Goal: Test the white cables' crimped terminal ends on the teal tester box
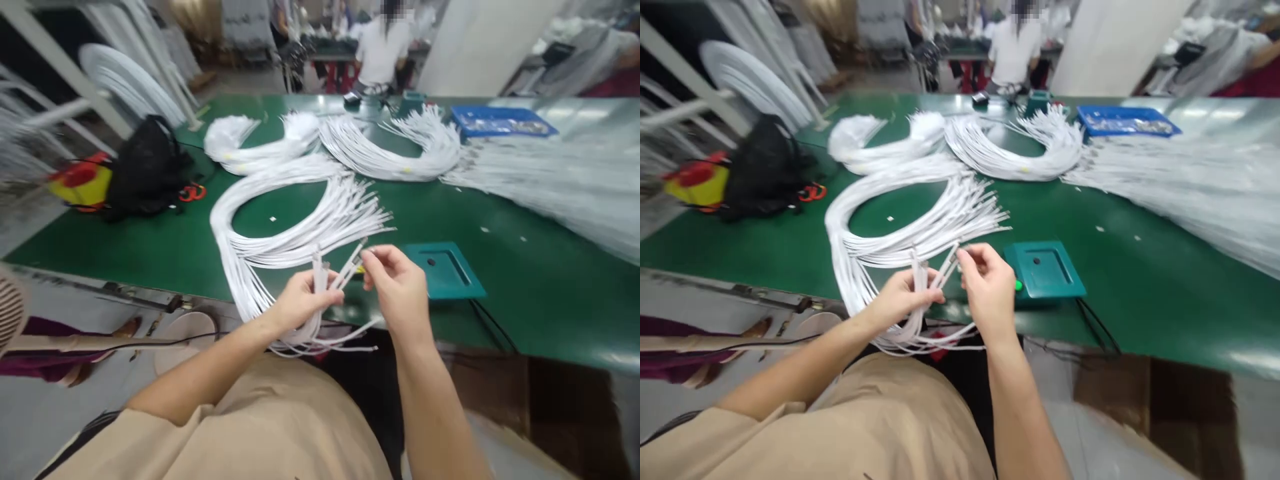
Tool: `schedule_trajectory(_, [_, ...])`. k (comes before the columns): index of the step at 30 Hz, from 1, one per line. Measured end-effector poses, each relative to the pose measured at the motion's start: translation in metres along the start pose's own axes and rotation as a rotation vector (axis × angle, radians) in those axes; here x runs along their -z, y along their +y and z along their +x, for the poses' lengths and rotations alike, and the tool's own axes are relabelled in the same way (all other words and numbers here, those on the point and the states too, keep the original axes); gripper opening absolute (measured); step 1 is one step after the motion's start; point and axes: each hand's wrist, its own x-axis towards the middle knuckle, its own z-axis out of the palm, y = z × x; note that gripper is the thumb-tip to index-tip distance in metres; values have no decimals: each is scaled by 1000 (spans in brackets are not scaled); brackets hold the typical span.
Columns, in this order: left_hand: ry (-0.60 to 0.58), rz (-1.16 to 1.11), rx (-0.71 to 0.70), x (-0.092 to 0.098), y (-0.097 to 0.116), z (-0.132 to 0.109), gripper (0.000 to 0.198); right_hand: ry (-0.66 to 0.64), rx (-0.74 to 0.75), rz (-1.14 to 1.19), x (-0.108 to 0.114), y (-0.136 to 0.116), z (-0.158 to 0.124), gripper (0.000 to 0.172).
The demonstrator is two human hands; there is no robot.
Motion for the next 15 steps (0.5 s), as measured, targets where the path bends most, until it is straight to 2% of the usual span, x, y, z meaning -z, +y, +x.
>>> schedule_trajectory(3, [17, -120, -69, -1, 1, 5, 26, -38, -22, -42, -6, -3, -2, 23])
schedule_trajectory(6, [53, -208, -140, -2, 4, 12, 36, -118, -79, -22, -13, -3, -4, 26])
schedule_trajectory(10, [-12, -329, -142, -2, 3, 18, 48, -184, -125, -24, -15, 6, 1, 30])
schedule_trajectory(12, [-15, -334, -131, 0, 2, 20, 52, -155, -121, 8, -14, 13, 8, 30])
schedule_trajectory(15, [7, -293, -104, 4, 0, 21, 56, -128, -161, 180, -13, 17, 18, 29])
